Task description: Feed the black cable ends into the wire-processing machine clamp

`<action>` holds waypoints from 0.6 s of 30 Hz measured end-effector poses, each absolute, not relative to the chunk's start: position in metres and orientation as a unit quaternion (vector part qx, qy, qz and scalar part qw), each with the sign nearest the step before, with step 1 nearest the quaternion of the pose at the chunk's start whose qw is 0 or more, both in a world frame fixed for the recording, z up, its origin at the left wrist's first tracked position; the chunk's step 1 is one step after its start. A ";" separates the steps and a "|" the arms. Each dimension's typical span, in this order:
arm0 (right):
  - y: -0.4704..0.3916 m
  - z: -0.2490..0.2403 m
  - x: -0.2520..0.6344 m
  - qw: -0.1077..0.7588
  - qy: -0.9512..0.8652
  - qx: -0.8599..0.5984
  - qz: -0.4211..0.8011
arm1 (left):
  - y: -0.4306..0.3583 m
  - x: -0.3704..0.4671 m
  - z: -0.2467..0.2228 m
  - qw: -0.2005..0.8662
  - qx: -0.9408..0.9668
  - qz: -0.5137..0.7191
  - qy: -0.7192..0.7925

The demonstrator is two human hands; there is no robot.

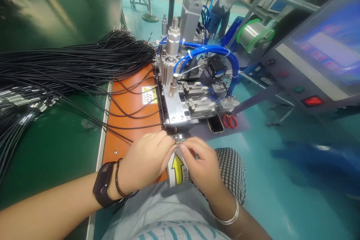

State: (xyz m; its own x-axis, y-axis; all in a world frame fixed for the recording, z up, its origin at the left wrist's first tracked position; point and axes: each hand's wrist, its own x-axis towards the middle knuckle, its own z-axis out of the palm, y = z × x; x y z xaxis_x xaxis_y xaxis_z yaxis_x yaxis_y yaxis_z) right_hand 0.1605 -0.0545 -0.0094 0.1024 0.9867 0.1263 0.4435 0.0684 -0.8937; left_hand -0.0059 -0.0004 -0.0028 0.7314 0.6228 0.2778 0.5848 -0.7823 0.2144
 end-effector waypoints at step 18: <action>-0.036 -0.040 0.188 0.356 -0.563 -0.642 0.380 | 0.009 -0.008 -0.018 0.100 0.935 0.103 0.324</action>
State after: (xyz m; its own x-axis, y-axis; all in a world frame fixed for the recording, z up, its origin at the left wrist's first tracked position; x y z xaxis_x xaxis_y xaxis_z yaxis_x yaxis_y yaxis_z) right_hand 0.1879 -0.0358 -0.0402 0.0771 0.9932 -0.0875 0.4522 -0.1130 -0.8847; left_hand -0.0077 0.0095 -0.0177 0.7692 0.6260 0.1280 0.5847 -0.7704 0.2540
